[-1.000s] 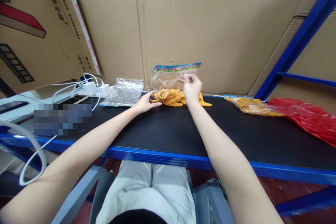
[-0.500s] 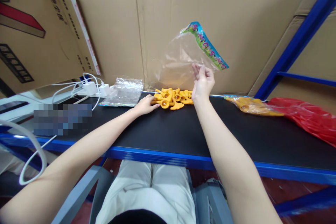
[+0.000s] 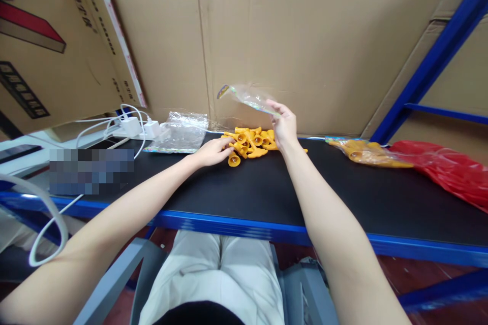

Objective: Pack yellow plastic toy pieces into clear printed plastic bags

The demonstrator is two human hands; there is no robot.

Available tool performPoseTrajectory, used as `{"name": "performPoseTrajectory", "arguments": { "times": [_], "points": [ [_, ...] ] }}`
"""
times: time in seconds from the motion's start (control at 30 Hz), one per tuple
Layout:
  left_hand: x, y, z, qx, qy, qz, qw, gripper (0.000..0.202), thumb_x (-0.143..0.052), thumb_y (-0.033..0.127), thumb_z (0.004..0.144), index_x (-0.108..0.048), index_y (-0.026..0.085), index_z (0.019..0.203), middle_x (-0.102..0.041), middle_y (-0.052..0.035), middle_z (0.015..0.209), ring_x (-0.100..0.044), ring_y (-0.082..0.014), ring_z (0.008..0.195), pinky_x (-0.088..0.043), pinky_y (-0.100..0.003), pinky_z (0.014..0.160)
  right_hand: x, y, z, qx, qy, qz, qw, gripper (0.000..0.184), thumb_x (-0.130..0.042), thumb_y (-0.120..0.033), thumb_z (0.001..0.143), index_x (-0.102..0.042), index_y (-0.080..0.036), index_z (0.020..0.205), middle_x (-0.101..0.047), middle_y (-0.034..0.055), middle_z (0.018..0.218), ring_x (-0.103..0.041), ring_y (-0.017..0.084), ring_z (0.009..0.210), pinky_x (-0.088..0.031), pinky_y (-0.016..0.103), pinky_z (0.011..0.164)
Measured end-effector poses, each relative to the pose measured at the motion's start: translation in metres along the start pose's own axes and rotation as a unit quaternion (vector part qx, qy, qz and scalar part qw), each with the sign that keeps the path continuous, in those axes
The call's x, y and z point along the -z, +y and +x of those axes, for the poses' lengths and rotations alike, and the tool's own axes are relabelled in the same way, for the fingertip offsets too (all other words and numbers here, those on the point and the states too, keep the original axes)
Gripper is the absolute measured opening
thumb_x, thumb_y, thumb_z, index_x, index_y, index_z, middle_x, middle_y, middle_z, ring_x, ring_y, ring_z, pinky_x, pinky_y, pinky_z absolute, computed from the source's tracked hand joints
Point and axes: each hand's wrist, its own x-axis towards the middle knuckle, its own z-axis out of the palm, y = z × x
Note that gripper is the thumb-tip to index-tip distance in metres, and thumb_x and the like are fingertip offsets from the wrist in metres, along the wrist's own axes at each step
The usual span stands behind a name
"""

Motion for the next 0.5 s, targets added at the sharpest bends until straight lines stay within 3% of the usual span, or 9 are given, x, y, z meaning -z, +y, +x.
{"name": "performPoseTrajectory", "arguments": {
  "times": [0.1, 0.2, 0.37, 0.5],
  "points": [
    [0.001, 0.006, -0.002, -0.037, -0.045, 0.022, 0.998, 0.047, -0.040, 0.056, 0.081, -0.054, 0.021, 0.108, -0.063, -0.0054, 0.099, -0.058, -0.0218, 0.089, -0.043, -0.029, 0.075, 0.000, -0.003, -0.003, -0.082, 0.013, 0.070, 0.994, 0.030, -0.043, -0.010, 0.064, -0.064, -0.018, 0.083, -0.066, 0.0036, 0.096, -0.060, 0.014, 0.086, -0.049, 0.030, 0.075],
    [-0.003, 0.007, -0.001, -0.041, -0.053, 0.060, 0.996, 0.057, -0.044, 0.062, 0.075, -0.051, 0.021, 0.113, -0.060, -0.0059, 0.106, -0.058, -0.0222, 0.093, -0.043, -0.029, 0.074, -0.001, -0.007, -0.004, -0.119, 0.038, 0.131, 0.984, 0.027, -0.041, -0.010, 0.064, -0.065, -0.018, 0.075, -0.067, 0.0027, 0.091, -0.060, 0.013, 0.086, -0.048, 0.030, 0.078],
    [-0.012, 0.006, 0.001, -0.014, -0.033, 0.098, 0.995, 0.050, -0.040, 0.057, 0.081, -0.050, 0.020, 0.113, -0.061, -0.0069, 0.105, -0.059, -0.0222, 0.092, -0.044, -0.028, 0.072, -0.005, -0.010, -0.006, -0.101, 0.062, 0.156, 0.981, 0.023, -0.041, -0.018, 0.073, -0.064, -0.018, 0.067, -0.068, 0.0027, 0.081, -0.062, 0.015, 0.088, -0.047, 0.035, 0.086],
    [-0.019, 0.001, 0.003, 0.025, -0.006, 0.067, 0.997, 0.047, -0.044, 0.054, 0.080, -0.052, 0.018, 0.110, -0.062, -0.0080, 0.097, -0.060, -0.0231, 0.089, -0.043, -0.029, 0.070, -0.008, -0.009, -0.008, -0.089, 0.061, 0.117, 0.987, 0.011, -0.053, -0.012, 0.068, -0.062, -0.019, 0.069, -0.067, -0.0002, 0.078, -0.063, 0.014, 0.084, -0.047, 0.035, 0.088]
  ]
}}
